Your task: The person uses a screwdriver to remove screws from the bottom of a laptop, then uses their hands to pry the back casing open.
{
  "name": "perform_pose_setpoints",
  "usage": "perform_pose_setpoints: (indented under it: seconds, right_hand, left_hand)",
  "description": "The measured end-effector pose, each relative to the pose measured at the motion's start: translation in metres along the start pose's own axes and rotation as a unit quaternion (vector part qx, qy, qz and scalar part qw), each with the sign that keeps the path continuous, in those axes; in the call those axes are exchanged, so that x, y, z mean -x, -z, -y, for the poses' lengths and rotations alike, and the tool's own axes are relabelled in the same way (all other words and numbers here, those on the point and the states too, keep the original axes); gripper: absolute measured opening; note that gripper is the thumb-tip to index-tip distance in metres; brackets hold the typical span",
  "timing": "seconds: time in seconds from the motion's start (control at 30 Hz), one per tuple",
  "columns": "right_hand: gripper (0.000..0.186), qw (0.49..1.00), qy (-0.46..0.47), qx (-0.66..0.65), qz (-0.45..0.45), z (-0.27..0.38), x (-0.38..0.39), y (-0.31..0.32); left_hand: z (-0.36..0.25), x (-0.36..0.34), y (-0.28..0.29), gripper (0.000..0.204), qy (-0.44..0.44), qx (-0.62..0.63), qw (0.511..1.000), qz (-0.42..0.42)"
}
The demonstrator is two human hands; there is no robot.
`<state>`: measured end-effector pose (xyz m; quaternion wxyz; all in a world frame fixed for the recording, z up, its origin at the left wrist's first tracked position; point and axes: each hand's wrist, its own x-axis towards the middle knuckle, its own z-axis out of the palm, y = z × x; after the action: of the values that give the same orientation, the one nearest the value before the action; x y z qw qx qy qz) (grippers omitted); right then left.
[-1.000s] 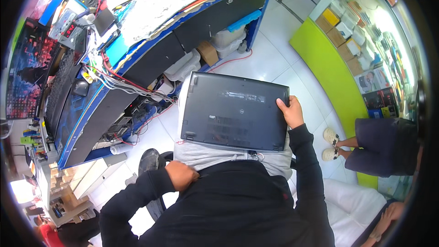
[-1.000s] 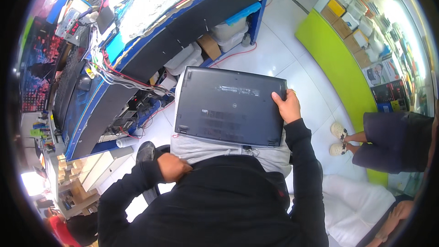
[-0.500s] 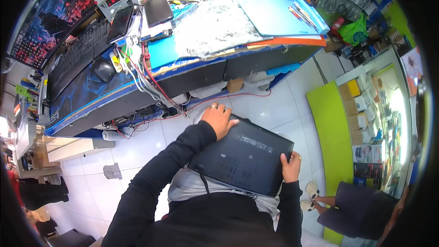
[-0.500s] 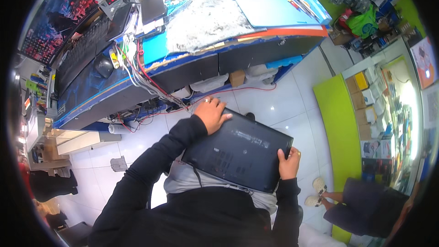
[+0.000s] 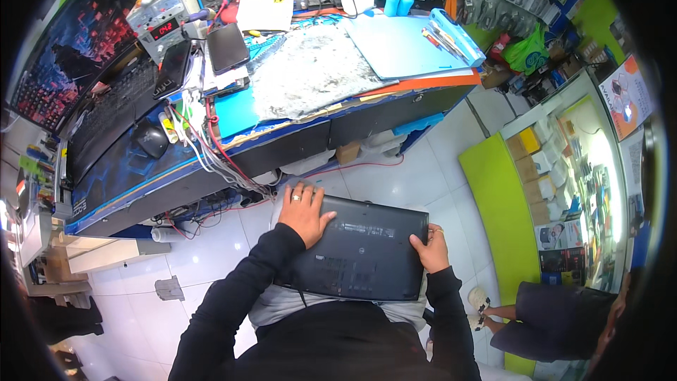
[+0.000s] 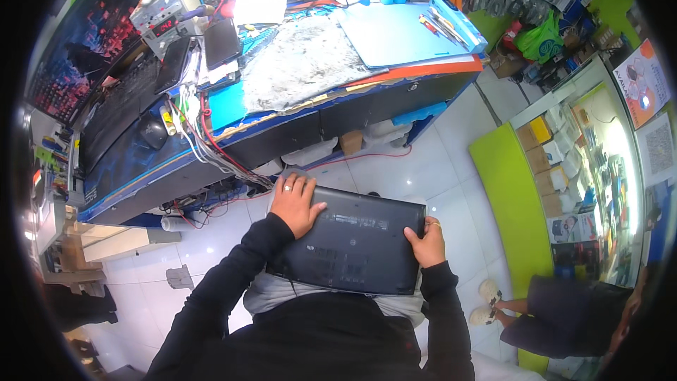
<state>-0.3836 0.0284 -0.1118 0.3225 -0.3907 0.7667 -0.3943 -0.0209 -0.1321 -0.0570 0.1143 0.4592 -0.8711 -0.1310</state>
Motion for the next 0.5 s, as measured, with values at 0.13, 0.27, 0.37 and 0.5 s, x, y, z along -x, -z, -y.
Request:
perform_pose_setpoints:
  seconds: [0.13,0.27,0.37,0.5]
  right_hand:
    - [0.076,0.977,0.044,0.208,0.011,0.049,0.008,0.007]
    - [0.067,0.937,0.190,0.291,0.023,0.096,0.008,-0.016]
    - [0.064,0.913,0.265,0.305,0.053,0.109,0.010,-0.043]
    - [0.064,0.873,0.331,0.347,0.091,0.104,0.010,-0.070]
  left_hand:
    - [-0.020,0.027,-0.005,0.081,-0.013,-0.025,0.999,0.017]
    - [-0.029,0.046,-0.016,0.085,-0.056,0.025,0.998,0.022]
    - [-0.023,0.052,-0.023,0.085,-0.070,0.033,0.997,0.018]
    - [-0.021,0.057,-0.011,0.085,-0.103,0.045,0.992,0.050]
